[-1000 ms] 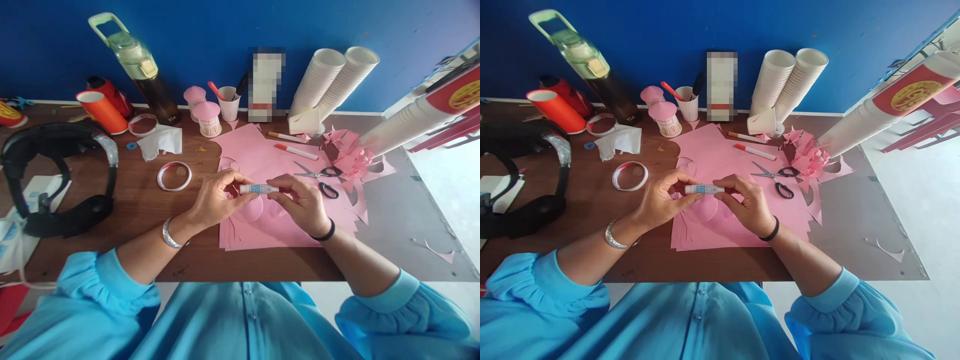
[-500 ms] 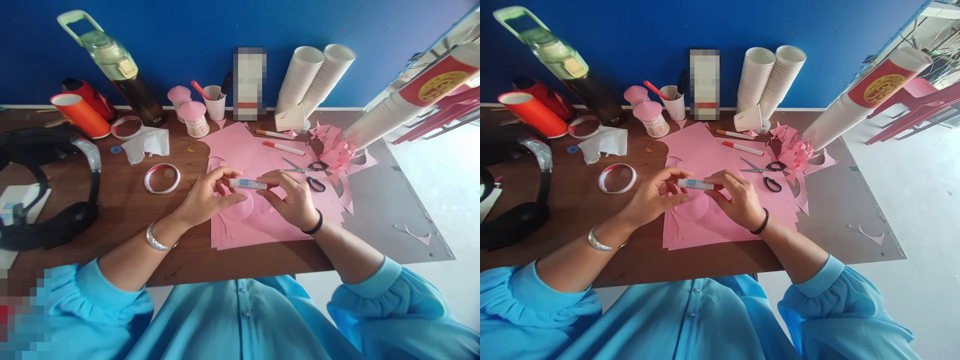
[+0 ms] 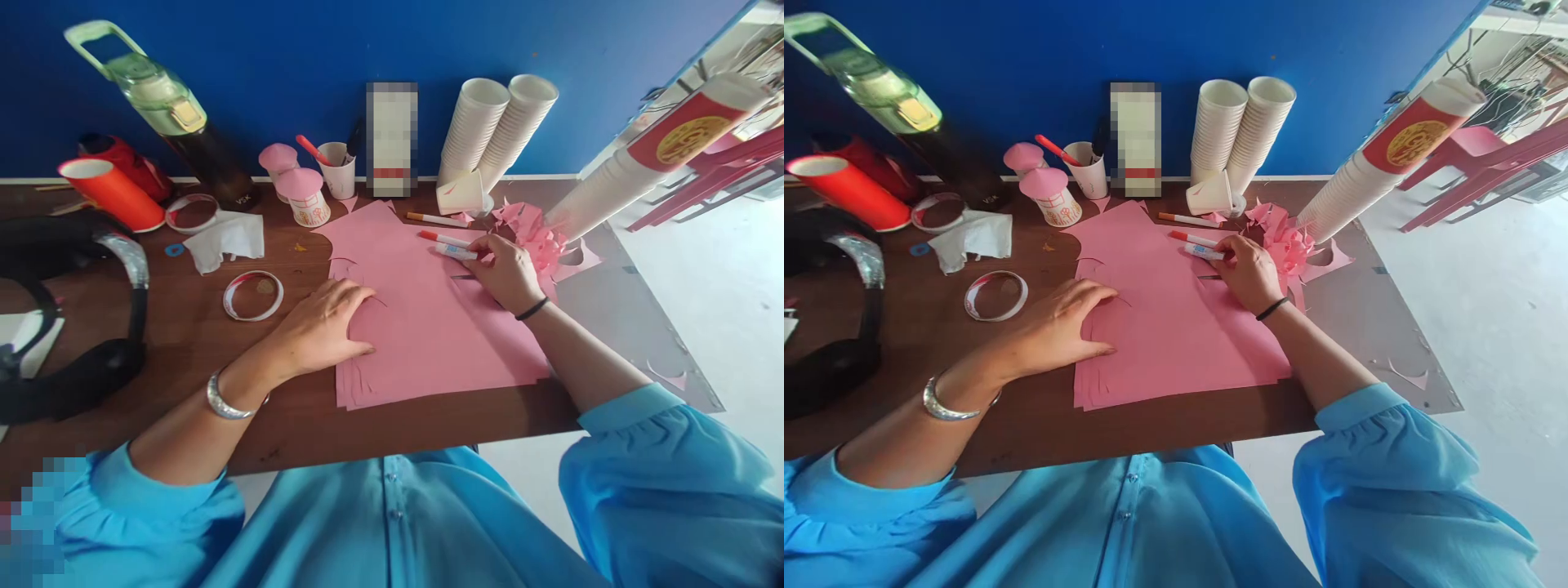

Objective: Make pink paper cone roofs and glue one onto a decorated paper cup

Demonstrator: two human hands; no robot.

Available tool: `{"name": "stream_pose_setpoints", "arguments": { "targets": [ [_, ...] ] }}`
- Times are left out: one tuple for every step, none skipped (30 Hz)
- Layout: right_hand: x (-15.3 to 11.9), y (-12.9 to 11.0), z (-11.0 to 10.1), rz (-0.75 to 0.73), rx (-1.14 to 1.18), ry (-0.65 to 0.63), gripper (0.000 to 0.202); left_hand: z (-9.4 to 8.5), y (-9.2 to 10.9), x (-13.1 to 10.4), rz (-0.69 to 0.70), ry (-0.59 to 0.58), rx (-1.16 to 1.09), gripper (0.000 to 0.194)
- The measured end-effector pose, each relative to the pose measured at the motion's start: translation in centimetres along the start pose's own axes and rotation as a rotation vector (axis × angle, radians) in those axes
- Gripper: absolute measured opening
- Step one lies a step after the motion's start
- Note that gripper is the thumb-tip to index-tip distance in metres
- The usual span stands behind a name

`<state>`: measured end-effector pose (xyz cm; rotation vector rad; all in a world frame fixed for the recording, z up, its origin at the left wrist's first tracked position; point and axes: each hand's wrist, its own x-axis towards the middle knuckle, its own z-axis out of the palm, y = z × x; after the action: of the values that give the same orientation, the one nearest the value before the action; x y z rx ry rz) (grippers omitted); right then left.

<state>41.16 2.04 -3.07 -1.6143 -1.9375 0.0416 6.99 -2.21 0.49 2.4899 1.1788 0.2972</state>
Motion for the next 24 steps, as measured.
{"name": "stream_pose_setpoints", "arguments": {
  "targets": [
    [-0.3,-0.2,0.1,-0.044,-0.037,0.032,0.007,0.0,0.0,0.0,0.006,-0.008,0.013,0.068],
    [-0.6,-0.8,0.1,-0.079,-0.054,0.051,0.012,0.0,0.0,0.0,0.008,-0.016,0.026,0.069],
    [-1.1,-1.7,-0.1,-0.100,-0.055,0.073,0.015,0.0,0.0,0.0,0.004,-0.025,0.037,0.069],
    [-1.7,-2.8,-0.4,-0.139,-0.058,0.071,0.018,0.0,-0.1,0.0,-0.003,-0.035,0.046,0.070],
    [-2.4,-4.1,-0.7,-0.185,-0.036,0.011,0.019,0.0,-0.1,0.1,-0.011,-0.047,0.054,0.071],
    [-3.0,-5.5,-0.9,-0.216,0.010,-0.065,0.019,-0.1,-0.1,0.1,-0.017,-0.061,0.058,0.072],
    [-3.7,-6.8,-1.1,-0.235,0.058,-0.153,0.019,-0.1,-0.2,0.2,-0.018,-0.074,0.059,0.072],
    [-4.3,-8.0,-1.1,-0.244,0.087,-0.231,0.018,-0.1,-0.2,0.3,-0.017,-0.086,0.059,0.072],
    [-4.8,-9.0,-1.0,-0.255,0.108,-0.284,0.018,-0.1,-0.1,0.3,-0.014,-0.098,0.061,0.071],
    [-5.3,-9.8,-0.8,-0.262,0.127,-0.319,0.019,-0.1,-0.1,0.4,-0.012,-0.107,0.065,0.068],
    [-5.6,-10.3,-0.5,-0.271,0.138,-0.336,0.020,-0.1,-0.1,0.4,-0.011,-0.113,0.070,0.064],
    [-5.8,-10.7,-0.3,-0.282,0.140,-0.343,0.021,-0.1,-0.2,0.5,-0.010,-0.115,0.076,0.061],
    [-6.0,-10.9,0.0,-0.292,0.133,-0.345,0.023,-0.1,-0.2,0.5,-0.009,-0.113,0.083,0.058],
    [-6.1,-11.0,0.2,-0.299,0.120,-0.346,0.026,0.0,-0.3,0.6,-0.008,-0.110,0.087,0.055],
    [-6.2,-11.1,0.3,-0.302,0.105,-0.350,0.029,0.0,-0.3,0.7,-0.005,-0.107,0.089,0.052],
    [-6.2,-11.1,0.4,-0.300,0.092,-0.356,0.032,0.1,-0.3,0.7,-0.002,-0.104,0.087,0.049],
    [-6.3,-11.1,0.4,-0.295,0.082,-0.362,0.035,0.1,-0.3,0.8,0.000,-0.101,0.086,0.047],
    [-6.3,-11.1,0.5,-0.288,0.076,-0.366,0.037,0.0,-0.3,0.9,-0.004,-0.101,0.085,0.044],
    [-6.4,-11.2,0.5,-0.282,0.072,-0.367,0.039,-0.1,-0.2,0.9,-0.017,-0.107,0.085,0.042],
    [-6.4,-11.2,0.5,-0.277,0.068,-0.367,0.039,-0.3,-0.1,1.0,-0.035,-0.123,0.082,0.042],
    [-6.5,-11.2,0.6,-0.270,0.065,-0.368,0.040,-0.5,0.1,1.1,-0.058,-0.144,0.076,0.043],
    [-6.5,-11.3,0.6,-0.261,0.062,-0.369,0.041,-0.7,0.3,1.1,-0.085,-0.172,0.068,0.045],
    [-6.5,-11.3,0.6,-0.250,0.062,-0.373,0.041,-0.9,0.5,1.2,-0.116,-0.201,0.054,0.049],
    [-6.6,-11.3,0.6,-0.238,0.065,-0.378,0.042,-1.1,0.7,1.2,-0.149,-0.224,0.027,0.054]
  ]
}}
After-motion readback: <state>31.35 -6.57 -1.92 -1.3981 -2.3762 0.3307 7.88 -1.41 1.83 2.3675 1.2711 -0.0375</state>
